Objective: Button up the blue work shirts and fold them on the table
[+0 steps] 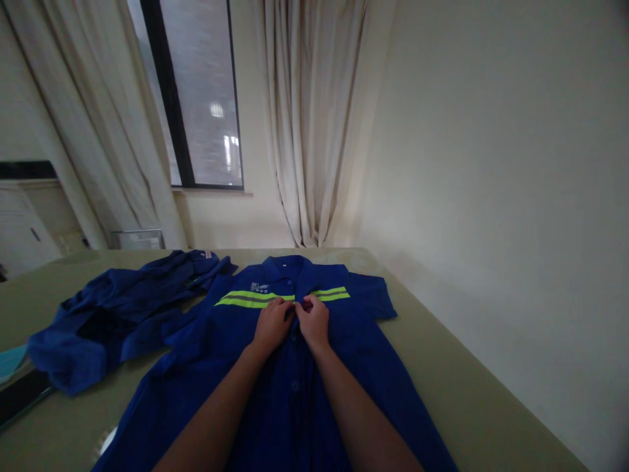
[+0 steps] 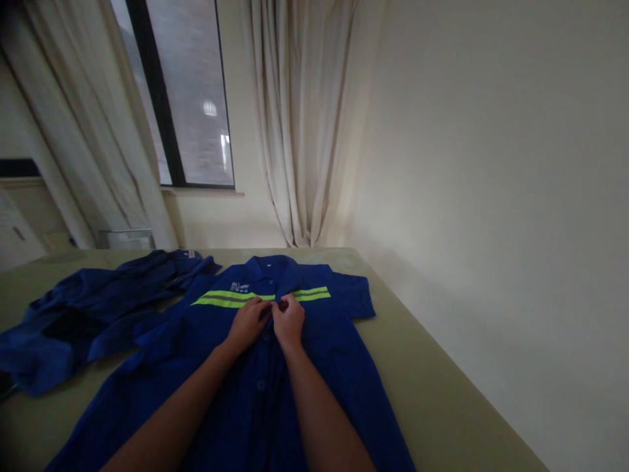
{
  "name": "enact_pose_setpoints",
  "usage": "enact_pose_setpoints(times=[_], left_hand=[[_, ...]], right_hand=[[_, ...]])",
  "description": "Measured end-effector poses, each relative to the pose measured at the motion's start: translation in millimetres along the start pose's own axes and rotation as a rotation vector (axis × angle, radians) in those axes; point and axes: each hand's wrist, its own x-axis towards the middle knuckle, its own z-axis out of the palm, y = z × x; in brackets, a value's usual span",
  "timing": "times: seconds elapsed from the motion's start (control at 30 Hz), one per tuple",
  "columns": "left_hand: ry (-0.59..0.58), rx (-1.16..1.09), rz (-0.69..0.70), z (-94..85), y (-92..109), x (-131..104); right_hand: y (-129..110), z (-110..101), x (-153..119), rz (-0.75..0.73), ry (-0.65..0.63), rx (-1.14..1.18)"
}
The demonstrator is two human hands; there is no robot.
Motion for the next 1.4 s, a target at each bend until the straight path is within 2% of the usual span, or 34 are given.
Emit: enact_pose_setpoints(times=[0.2, 0.37, 0.43, 0.67, 0.83, 1.0, 1.1, 1.23, 1.4], left_hand=[[0.028, -0.161, -0.045, 1.0, -13, 0], [0.032, -0.234, -0.067, 1.6, -15, -1], [0.033, -0.23, -0.072, 1.6, -15, -2], [0.09, -0.18, -0.062, -1.1, -10, -8], [0.121, -0.193, -0.044, -6.6, -9, -11], [0.164, -0.229, -0.085, -7.5, -10, -11], [0.178, -0.271, -0.127, -6.4, -13, -10], [0.173, -0.355, -0.121, -5.7, -16, -9], [0.147, -0.418, -0.104, -5.7, -21, -4]], right_hand=[[0, 0, 1, 0.01, -0.006, -0.01], [-4, 1, -1, -0.011, -0.176, -0.03], [-6, 0, -3, -0.027, -0.204, -0.094], [-15, -2, -10, -0.134, -0.163, -0.295], [-15, -3, -6, -0.127, -0.223, -0.132], [-8, -3, 0, 0.006, -0.321, 0.111], [-6, -1, 1, -0.008, -0.323, 0.096], [-5, -1, 2, -0.118, -0.227, -0.023], [-4, -2, 4, -0.136, -0.226, 0.041]])
